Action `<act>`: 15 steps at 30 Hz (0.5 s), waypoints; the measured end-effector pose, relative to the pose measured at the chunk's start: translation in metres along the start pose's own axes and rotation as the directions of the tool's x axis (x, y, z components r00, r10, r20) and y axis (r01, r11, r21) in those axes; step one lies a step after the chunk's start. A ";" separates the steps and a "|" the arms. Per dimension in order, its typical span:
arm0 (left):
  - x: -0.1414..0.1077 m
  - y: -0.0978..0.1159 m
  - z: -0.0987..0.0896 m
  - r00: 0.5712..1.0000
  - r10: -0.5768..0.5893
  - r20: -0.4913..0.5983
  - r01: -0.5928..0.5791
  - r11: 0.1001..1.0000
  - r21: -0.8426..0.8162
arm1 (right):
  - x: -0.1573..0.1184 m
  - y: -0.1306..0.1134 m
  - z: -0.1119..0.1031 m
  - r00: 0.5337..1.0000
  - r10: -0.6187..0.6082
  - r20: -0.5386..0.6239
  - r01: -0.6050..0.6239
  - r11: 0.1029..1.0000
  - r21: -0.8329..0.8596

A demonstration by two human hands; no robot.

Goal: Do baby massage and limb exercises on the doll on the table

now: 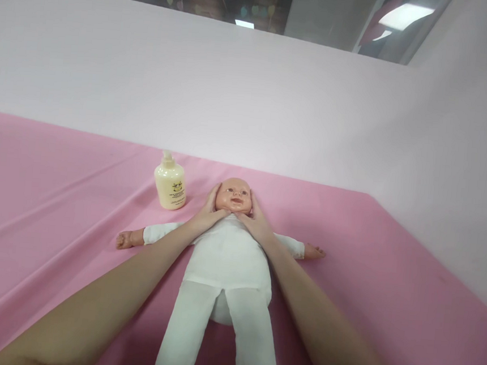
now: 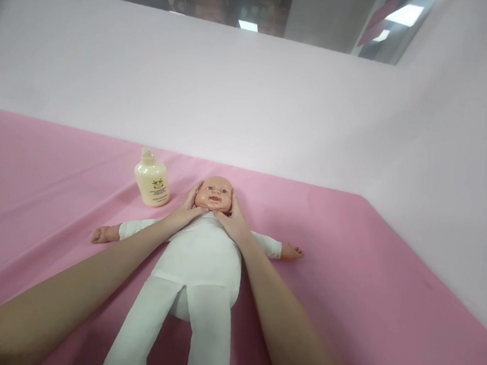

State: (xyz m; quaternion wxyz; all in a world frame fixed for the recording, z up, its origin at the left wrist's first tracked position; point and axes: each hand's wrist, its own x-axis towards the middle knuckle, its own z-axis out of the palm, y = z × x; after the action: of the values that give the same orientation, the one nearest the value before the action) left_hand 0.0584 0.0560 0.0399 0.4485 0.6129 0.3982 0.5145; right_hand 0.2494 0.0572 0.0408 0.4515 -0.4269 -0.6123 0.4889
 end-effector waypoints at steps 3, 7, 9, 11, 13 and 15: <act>0.002 -0.002 -0.003 1.000 -0.006 0.015 0.006 1.000 0.021 | -0.002 -0.004 -0.001 1.000 0.000 -0.013 0.000 0.999 -0.035; 0.005 -0.006 -0.004 1.000 0.011 0.007 -0.011 1.000 0.007 | -0.003 -0.009 -0.002 0.998 -0.007 -0.059 0.000 0.992 -0.123; 0.006 -0.006 -0.003 1.000 0.006 0.010 -0.006 1.000 -0.011 | -0.003 -0.010 -0.002 0.997 -0.020 -0.069 0.011 0.991 -0.131; 0.007 -0.005 -0.002 1.000 -0.011 0.008 0.011 0.999 -0.036 | -0.003 -0.011 -0.002 0.997 -0.027 -0.067 0.020 0.994 -0.111; 0.006 -0.003 -0.001 1.000 -0.028 -0.008 0.027 0.997 -0.065 | -0.004 -0.012 -0.002 0.997 -0.036 -0.064 0.030 0.996 -0.082; 0.004 0.000 0.000 0.999 -0.043 -0.027 0.040 0.995 -0.088 | -0.004 -0.010 -0.002 0.997 -0.040 -0.068 0.037 0.998 -0.055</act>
State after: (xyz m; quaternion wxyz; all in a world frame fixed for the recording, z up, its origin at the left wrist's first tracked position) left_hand 0.0589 0.0601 0.0412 0.4797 0.5766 0.3943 0.5309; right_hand 0.2514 0.0524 0.0508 0.4702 -0.4436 -0.6172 0.4484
